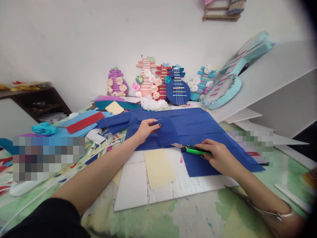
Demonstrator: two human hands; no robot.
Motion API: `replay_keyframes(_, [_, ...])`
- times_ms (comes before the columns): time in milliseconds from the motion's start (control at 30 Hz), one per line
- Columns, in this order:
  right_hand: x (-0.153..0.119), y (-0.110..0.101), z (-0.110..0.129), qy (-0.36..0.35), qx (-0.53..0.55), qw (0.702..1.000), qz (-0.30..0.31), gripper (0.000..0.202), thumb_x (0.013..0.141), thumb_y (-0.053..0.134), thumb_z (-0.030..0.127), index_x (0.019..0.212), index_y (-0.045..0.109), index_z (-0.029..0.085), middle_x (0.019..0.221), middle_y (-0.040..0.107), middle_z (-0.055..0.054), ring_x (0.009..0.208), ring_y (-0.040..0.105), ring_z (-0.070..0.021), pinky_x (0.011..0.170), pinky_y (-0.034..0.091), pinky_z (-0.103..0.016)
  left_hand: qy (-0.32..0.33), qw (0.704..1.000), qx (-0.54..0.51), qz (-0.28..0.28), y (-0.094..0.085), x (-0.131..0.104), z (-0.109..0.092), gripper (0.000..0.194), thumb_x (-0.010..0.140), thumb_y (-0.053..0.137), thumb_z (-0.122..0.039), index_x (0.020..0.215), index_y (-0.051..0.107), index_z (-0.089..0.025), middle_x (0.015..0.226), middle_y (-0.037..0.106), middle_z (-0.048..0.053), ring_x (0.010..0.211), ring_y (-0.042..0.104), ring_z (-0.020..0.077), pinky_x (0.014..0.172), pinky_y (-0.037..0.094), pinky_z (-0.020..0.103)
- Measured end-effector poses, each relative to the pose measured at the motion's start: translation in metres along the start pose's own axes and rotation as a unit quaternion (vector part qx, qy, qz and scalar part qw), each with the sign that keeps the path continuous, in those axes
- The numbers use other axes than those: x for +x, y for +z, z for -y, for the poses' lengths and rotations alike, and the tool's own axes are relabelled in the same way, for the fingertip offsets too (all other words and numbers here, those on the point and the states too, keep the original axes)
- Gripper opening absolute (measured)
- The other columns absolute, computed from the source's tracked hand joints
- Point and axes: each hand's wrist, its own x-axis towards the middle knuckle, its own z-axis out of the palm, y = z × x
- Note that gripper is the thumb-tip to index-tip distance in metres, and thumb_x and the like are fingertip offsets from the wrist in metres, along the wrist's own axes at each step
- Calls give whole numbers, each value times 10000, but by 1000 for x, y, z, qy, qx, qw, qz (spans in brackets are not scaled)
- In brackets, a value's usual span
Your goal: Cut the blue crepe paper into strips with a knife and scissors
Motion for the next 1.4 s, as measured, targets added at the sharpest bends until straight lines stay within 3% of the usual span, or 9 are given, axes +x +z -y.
replay_keyframes(633, [3, 12, 9, -69, -2, 997, -29, 466, 782, 456, 53, 1148, 696, 214, 1036, 656, -100, 875, 633, -219, 783, 517, -350, 16, 999, 48, -9, -2, 5, 25, 387, 533, 839, -408, 764, 679, -142, 721, 673, 21, 653, 598, 148, 648, 467, 265])
replay_keyframes(900, [1, 6, 13, -75, 8, 997, 9, 525, 753, 422, 26, 1158, 692, 220, 1016, 641, -91, 858, 626, -204, 764, 502, -327, 29, 996, 81, -22, -5, 7, 33, 382, 572, 825, -428, 778, 680, -140, 724, 676, 19, 661, 607, 156, 637, 473, 262])
replay_keyframes(1033, [-4, -6, 10, -52, 45, 997, 18, 486, 761, 457, 62, 1145, 689, 249, 1052, 638, -74, 898, 623, -213, 793, 485, -332, 38, 992, 117, -36, -9, 10, 32, 316, 698, 780, -395, 835, 671, -132, 768, 679, 22, 692, 623, 153, 668, 500, 271])
replay_keyframes(1167, [-10, -23, 0, -29, 95, 993, 61, 440, 760, 511, 114, 1127, 695, 274, 1061, 645, -51, 887, 625, -219, 782, 479, -327, 46, 979, 186, -71, -32, 29, 15, 221, 902, 616, -331, 960, 625, -117, 909, 648, 36, 778, 631, 144, 720, 537, 319])
replay_keyframes(1400, [-12, -29, 1, -38, 112, 985, 124, 487, 724, 496, 64, 1111, 694, 283, 1056, 640, -46, 899, 622, -214, 774, 472, -307, 51, 937, 315, -145, -99, 81, -34, 305, 925, 578, -331, 1169, 569, -148, 1175, 580, 87, 1005, 600, 216, 847, 525, 410])
